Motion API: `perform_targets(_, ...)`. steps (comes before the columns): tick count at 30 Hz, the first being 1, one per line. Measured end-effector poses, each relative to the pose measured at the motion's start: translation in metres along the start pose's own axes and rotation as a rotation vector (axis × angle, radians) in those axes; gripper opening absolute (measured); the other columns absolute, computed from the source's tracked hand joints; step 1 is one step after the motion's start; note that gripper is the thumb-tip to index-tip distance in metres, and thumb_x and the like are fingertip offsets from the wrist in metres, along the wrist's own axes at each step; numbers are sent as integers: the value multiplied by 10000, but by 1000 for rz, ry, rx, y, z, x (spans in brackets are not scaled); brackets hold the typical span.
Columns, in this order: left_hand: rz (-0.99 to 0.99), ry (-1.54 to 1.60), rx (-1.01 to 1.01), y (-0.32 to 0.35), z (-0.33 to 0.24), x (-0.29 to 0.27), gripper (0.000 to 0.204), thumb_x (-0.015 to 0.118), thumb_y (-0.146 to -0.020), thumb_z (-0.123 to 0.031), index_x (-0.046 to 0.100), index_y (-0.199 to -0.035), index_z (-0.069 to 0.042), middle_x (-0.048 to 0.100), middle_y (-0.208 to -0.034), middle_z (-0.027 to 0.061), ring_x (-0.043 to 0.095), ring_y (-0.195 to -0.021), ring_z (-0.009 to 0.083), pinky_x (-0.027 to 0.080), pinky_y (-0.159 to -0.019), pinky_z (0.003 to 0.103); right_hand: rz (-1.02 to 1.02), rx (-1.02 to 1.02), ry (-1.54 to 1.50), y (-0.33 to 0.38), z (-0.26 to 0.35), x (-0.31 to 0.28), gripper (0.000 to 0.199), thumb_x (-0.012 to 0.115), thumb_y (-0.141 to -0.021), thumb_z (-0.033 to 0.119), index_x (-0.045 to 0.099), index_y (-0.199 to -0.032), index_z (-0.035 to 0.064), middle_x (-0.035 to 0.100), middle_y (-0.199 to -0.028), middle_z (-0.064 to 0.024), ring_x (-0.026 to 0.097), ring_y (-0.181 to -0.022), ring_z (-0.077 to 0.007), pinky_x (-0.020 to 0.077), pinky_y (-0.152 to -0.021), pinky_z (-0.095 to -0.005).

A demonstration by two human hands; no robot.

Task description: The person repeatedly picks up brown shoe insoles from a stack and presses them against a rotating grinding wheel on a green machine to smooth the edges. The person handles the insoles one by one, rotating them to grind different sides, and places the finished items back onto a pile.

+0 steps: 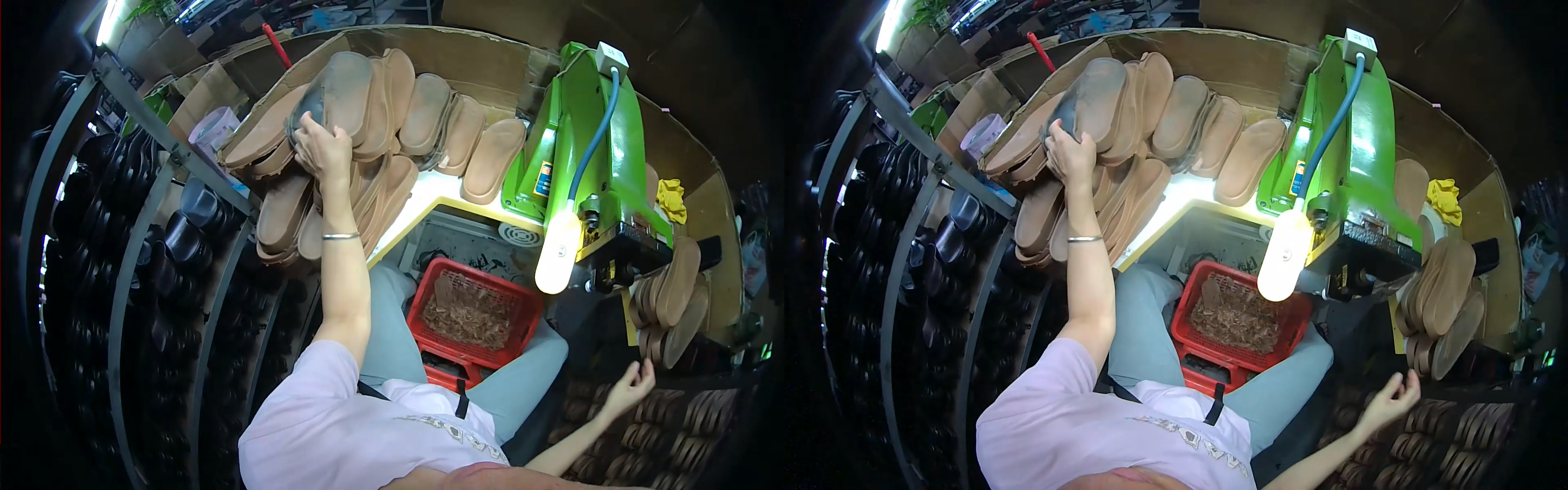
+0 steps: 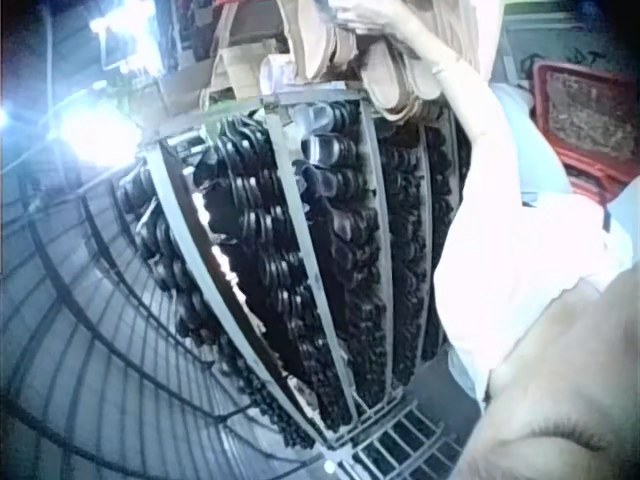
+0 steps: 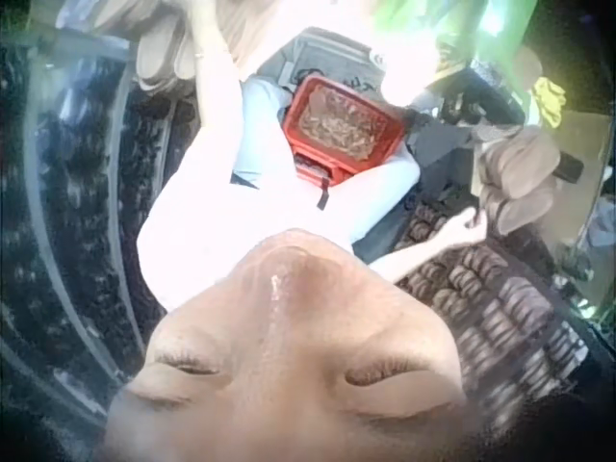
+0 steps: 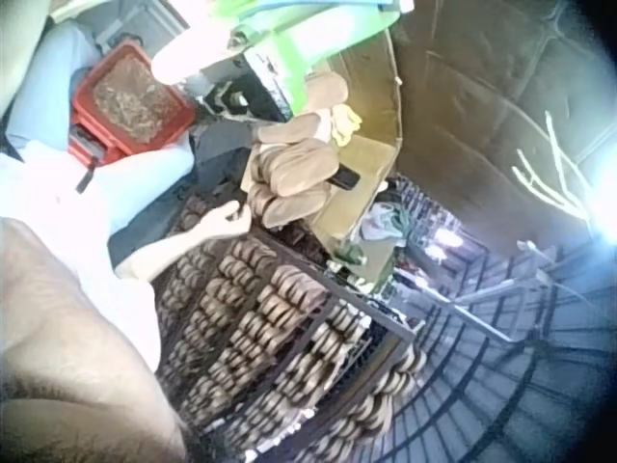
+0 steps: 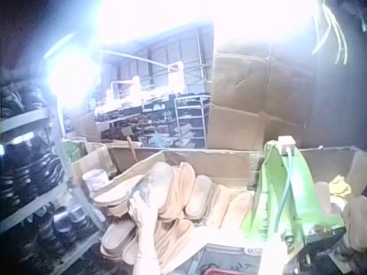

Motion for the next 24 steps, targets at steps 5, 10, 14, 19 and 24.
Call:
perform_targets(5,129,336,-92,-18,25,0,706,713,-646,-213,460,-1258,30,636,-1014,172,620,-953,305,470,-868,398,226,85,-301,58,62,62,242,612,-878,56,584,-1112,0,554,-1125,-118,570,-1022,-228,485,-834,-328)
perform_targets(10,-248,756,159,29,16,-110,635,668,-633,27,476,-1238,23,599,-1018,123,580,-903,187,449,-841,296,602,82,-509,124,135,108,229,626,-827,4,597,-1055,0,560,-1097,-109,574,-987,-211,507,-791,-305)
perform_targets(14,-387,1055,375,112,6,-227,766,657,-650,84,328,-1339,20,574,-1105,235,593,-1002,284,493,-908,358,1125,336,-961,172,168,133,525,692,-794,38,491,-1279,35,517,-1236,-107,564,-1051,-222,524,-795,-289)
perform_targets(19,432,1357,318,205,-37,-176,722,675,-666,91,349,-1306,10,594,-1043,193,615,-963,260,526,-863,355,1019,568,-1487,158,177,124,1158,877,-645,230,110,-1498,72,307,-1447,-160,426,-1252,-244,534,-875,-352)
perform_targets(24,928,1416,-126,300,-59,-91,501,745,-725,16,512,-1168,51,614,-1041,119,609,-997,197,491,-877,320,977,887,-1132,206,85,85,452,702,-733,-102,544,-1152,-45,661,-979,-119,664,-736,-181,572,-501,-266)
Point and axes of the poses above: each hand's wrist, its own y-axis away from the middle knuckle, its own x-axis out of the palm, z = x × y, the point moved 5 cm from there along -y, towards the middle knuckle
